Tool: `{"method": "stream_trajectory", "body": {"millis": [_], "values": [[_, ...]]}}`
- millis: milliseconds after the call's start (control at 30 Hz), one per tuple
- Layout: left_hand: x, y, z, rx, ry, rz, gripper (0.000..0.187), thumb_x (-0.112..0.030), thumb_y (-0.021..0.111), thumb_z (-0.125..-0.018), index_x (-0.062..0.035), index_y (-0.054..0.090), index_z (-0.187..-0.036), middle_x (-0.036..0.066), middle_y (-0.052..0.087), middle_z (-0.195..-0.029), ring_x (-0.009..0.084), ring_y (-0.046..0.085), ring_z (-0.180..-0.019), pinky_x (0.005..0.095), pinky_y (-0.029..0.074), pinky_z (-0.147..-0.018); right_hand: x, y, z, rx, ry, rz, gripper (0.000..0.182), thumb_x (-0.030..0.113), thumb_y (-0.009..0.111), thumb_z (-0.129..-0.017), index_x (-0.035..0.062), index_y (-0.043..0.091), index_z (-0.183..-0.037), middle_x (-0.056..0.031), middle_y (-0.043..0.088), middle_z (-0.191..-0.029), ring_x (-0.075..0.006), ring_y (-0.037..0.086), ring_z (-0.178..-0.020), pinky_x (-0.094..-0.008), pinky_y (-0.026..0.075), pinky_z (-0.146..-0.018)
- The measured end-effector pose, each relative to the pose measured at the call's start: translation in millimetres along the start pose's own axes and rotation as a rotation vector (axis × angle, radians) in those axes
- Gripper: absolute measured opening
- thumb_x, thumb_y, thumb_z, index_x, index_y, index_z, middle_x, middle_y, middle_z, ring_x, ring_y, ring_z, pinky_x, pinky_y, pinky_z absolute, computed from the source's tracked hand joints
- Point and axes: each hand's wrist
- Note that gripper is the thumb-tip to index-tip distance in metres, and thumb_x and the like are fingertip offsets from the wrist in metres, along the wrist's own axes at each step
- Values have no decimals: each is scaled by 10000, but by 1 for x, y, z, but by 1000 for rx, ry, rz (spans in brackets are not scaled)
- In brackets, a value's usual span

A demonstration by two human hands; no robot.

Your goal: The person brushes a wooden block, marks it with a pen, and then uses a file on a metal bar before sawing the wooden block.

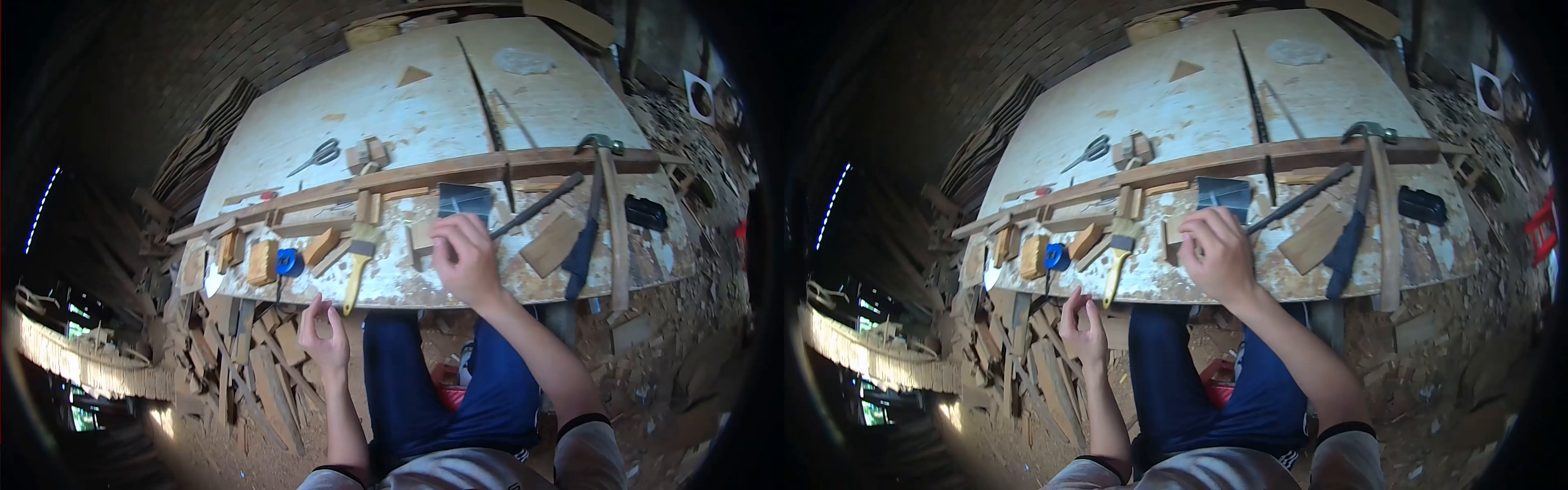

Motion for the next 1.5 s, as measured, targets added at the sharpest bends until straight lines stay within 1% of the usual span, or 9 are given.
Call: {"method": "stream_trajectory", "body": {"millis": [433, 833, 867, 900, 1200, 1300, 1333, 1433, 1500], "values": [[51, -49, -27, -107, -95, -142, 389, -24, 747, -1005, 2, 735, -1393, 123, 801, -1117, 224, 758, -1006, 371, 580, -950, 9, -2, -3, 33, 43, -20, 95, -28, 729, -888, 22, 728, -968, -119, 722, -1015, -350, 693, -985, -452, 560, -883], [75, -57, 19, -22, -201, -148, 379, -52, 753, -1010, 1, 732, -1385, 143, 794, -1137, 241, 766, -1011, 375, 592, -940, 8, 1, -3, 64, 27, -2, 93, -18, 725, -897, 15, 727, -984, -135, 725, -1020, -359, 691, -977, -456, 558, -882], [80, -56, 24, -18, -205, -170, 375, -51, 756, -1024, 0, 735, -1395, 118, 802, -1126, 185, 770, -998, 343, 596, -919, 8, 0, -2, 64, 23, 2, 93, -17, 725, -898, 15, 727, -985, -135, 724, -1021, -359, 691, -977, -456, 558, -883], [83, -55, 30, -8, -221, -169, 377, -53, 757, -1024, -1, 735, -1396, 118, 803, -1128, 185, 770, -999, 343, 596, -921, 7, -1, -2, 66, 30, -1, 93, -17, 725, -898, 15, 726, -985, -134, 723, -1022, -359, 691, -977, -457, 557, -883], [49, -34, 28, 35, -170, -83, 350, -20, 731, -1016, 0, 742, -1365, 131, 792, -1080, 230, 772, -988, 367, 594, -929, 7, 0, -1, 53, 35, 12, 93, -7, 737, -863, 26, 721, -948, -125, 721, -1014, -349, 694, -978, -447, 552, -885], [33, -26, 24, 39, -100, -19, 314, 11, 721, -1013, 13, 756, -1326, 134, 790, -1076, 226, 766, -973, 354, 589, -916, 11, -3, -3, 99, -135, 12, 93, 2, 741, -794, 45, 709, -870, -114, 719, -987, -329, 698, -979, -434, 552, -875], [28, -24, 24, 43, -86, -8, 306, 17, 719, -1012, 17, 759, -1316, 134, 790, -1075, 224, 765, -971, 352, 588, -915, 13, -3, -3, 120, -184, -21, 83, 29, 742, -737, 57, 688, -793, -103, 704, -926, -315, 698, -956, -424, 555, -867], [9, -14, 25, 66, -51, 31, 291, 33, 712, -1009, 25, 766, -1295, 135, 790, -1071, 221, 763, -966, 346, 586, -914, 17, -4, 0, 300, -355, -87, 80, 54, 752, -729, 50, 682, -768, -100, 683, -879, -310, 693, -916, -421, 562, -863], [-2, -5, 29, 79, -42, 57, 291, 37, 710, -1009, 28, 766, -1294, 137, 791, -1070, 221, 763, -964, 345, 586, -915, 19, -3, -2, 318, -372, -79, 112, 83, 783, -729, 54, 677, -748, -86, 667, -819, -288, 683, -861, -413, 563, -833]]}}
Point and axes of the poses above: each hand's wrist, its own z-axis away from the middle knuckle, its own y-axis out of the palm, x = y × z
